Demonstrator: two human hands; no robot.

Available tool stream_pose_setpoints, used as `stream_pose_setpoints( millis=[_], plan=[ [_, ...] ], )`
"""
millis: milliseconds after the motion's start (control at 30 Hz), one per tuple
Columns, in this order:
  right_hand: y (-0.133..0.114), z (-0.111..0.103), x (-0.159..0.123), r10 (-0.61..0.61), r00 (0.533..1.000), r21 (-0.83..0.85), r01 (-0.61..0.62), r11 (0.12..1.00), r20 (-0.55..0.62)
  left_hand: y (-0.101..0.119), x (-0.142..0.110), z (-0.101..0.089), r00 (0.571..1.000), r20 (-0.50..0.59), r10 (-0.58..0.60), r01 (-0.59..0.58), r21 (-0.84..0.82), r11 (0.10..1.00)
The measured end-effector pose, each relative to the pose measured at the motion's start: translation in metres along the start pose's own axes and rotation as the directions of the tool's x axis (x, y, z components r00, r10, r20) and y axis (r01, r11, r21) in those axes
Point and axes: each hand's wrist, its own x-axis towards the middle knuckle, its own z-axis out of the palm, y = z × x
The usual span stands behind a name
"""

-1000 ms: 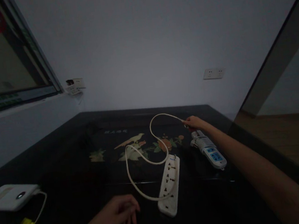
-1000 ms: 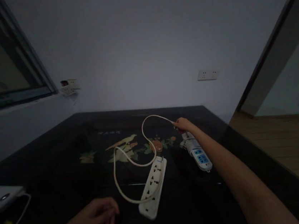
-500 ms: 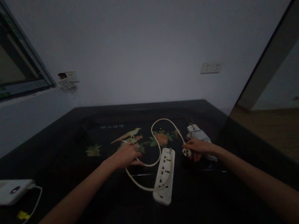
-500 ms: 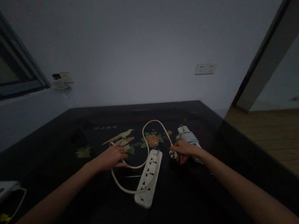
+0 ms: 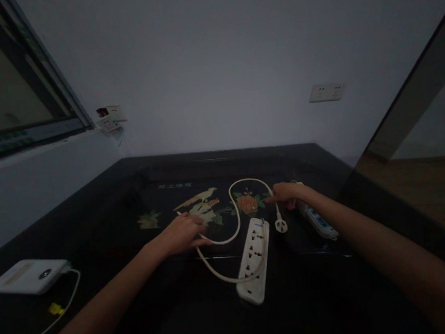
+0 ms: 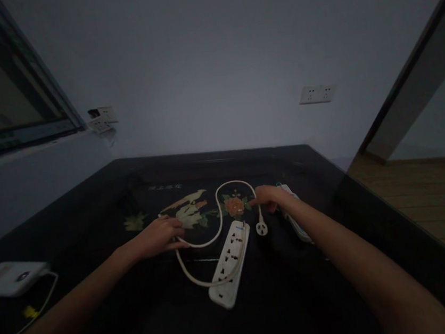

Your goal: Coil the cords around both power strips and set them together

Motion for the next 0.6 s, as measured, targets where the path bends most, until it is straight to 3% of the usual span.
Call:
stream_pose_setpoints(
  millis=[133, 300, 467, 600],
  plan=[
    [-0.010, -0.021, 0.032, -0.018, 0.995, 0.058, 0.024, 0.998, -0.098, 0.001, -0.008, -0.001, 1.000, -0.007, 0.000, 0.000, -0.011, 1.000],
    [-0.033, -0.021, 0.054, -0.056, 0.983, 0.123, 0.078, 0.989, -0.172, 0.006, -0.015, -0.006, 1.000, -0.011, -0.026, 0.026, -0.035, 0.999],
    [-0.059, -0.028, 0.053, -0.139, 0.982, 0.220, 0.164, 0.962, -0.124, 0.001, -0.024, -0.011, 0.997, -0.023, -0.071, 0.068, -0.101, 0.993],
    [-0.072, -0.066, 0.029, -0.267, 0.956, 0.316, 0.293, 0.902, -0.122, -0.013, -0.031, -0.018, 0.970, -0.102, -0.221, 0.167, -0.379, 0.910]
  ],
)
